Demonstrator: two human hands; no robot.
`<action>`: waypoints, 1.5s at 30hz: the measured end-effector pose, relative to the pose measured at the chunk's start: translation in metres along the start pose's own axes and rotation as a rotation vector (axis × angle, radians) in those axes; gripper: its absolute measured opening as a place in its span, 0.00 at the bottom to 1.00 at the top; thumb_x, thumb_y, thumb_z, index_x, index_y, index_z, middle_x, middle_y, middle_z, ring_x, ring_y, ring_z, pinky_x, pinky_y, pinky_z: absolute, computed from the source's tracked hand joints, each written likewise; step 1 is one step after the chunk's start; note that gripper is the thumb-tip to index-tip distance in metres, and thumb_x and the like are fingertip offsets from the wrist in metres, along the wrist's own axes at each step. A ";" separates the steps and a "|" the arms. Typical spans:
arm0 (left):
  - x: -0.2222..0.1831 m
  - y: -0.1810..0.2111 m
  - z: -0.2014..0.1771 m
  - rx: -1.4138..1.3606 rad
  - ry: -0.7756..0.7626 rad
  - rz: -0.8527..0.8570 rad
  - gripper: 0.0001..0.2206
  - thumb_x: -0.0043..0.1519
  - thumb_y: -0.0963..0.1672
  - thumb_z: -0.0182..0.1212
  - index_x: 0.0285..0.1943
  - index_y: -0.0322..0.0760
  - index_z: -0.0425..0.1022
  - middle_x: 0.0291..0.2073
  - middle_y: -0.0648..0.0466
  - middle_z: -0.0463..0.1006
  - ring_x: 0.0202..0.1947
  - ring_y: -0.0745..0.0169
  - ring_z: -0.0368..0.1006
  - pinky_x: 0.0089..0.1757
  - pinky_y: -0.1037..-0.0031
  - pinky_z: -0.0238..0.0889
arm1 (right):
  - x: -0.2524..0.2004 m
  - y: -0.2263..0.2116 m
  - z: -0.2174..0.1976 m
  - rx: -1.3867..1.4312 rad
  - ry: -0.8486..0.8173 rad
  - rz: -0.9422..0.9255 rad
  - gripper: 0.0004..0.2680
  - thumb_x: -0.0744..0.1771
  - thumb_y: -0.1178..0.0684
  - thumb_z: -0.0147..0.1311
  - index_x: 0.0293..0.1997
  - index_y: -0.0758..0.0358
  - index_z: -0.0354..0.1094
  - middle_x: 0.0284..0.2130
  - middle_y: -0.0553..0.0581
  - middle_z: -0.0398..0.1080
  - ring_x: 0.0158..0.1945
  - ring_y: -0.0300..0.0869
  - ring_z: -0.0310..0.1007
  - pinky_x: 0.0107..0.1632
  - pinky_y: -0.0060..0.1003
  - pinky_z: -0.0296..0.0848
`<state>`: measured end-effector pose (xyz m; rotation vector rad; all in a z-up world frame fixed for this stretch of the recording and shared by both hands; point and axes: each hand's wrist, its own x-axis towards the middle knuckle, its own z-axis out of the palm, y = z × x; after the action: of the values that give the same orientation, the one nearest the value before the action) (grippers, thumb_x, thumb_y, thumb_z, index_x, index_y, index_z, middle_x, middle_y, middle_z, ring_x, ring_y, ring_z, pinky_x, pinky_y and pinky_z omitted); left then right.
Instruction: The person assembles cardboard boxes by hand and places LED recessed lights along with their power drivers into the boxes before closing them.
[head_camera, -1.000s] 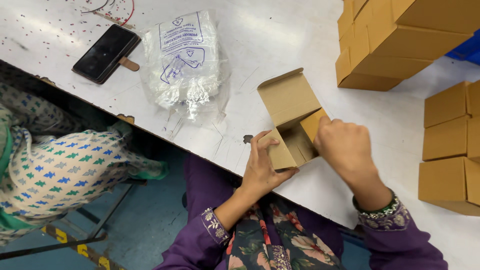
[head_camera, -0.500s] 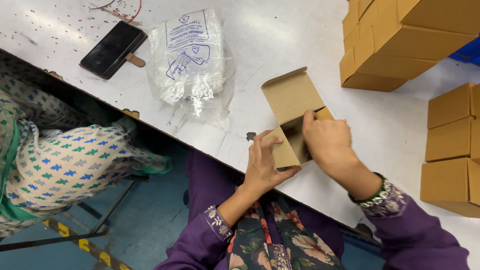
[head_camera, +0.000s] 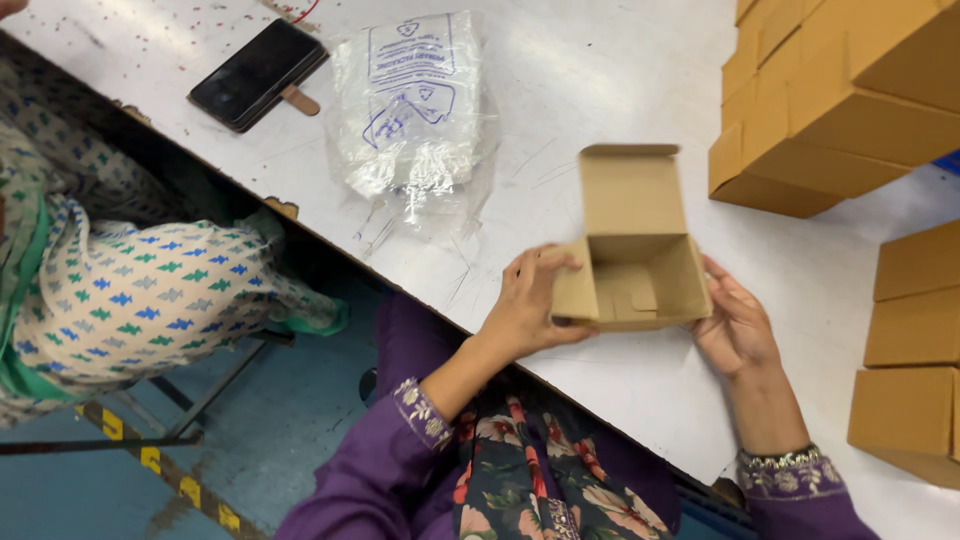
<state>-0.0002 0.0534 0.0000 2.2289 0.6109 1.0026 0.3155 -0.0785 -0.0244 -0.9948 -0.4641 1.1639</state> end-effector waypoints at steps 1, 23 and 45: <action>0.007 0.002 -0.004 0.062 -0.011 0.001 0.45 0.48 0.52 0.82 0.72 0.45 0.57 0.68 0.34 0.55 0.69 0.30 0.54 0.63 0.46 0.49 | -0.002 -0.001 -0.004 -0.029 0.052 -0.068 0.20 0.69 0.57 0.50 0.70 0.68 0.53 0.56 0.61 0.71 0.54 0.42 0.77 0.56 0.39 0.77; 0.082 -0.131 -0.148 0.718 0.062 -0.037 0.21 0.50 0.44 0.72 0.54 0.36 0.77 0.42 0.49 0.78 0.46 0.48 0.74 0.44 0.60 0.67 | -0.083 0.016 0.215 -1.323 -1.020 -0.634 0.12 0.66 0.50 0.62 0.53 0.59 0.73 0.45 0.54 0.76 0.44 0.48 0.76 0.46 0.42 0.73; -0.007 -0.047 -0.130 -0.801 0.089 -0.433 0.35 0.65 0.54 0.56 0.76 0.33 0.52 0.58 0.40 0.77 0.55 0.51 0.77 0.53 0.64 0.70 | 0.046 0.093 0.218 -0.406 -0.133 -0.193 0.10 0.68 0.47 0.60 0.42 0.65 0.72 0.33 0.58 0.76 0.36 0.43 0.79 0.39 0.35 0.76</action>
<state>-0.1135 0.1264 0.0328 1.2906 0.5635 0.9047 0.1173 0.0567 0.0018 -1.1930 -0.9089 0.9831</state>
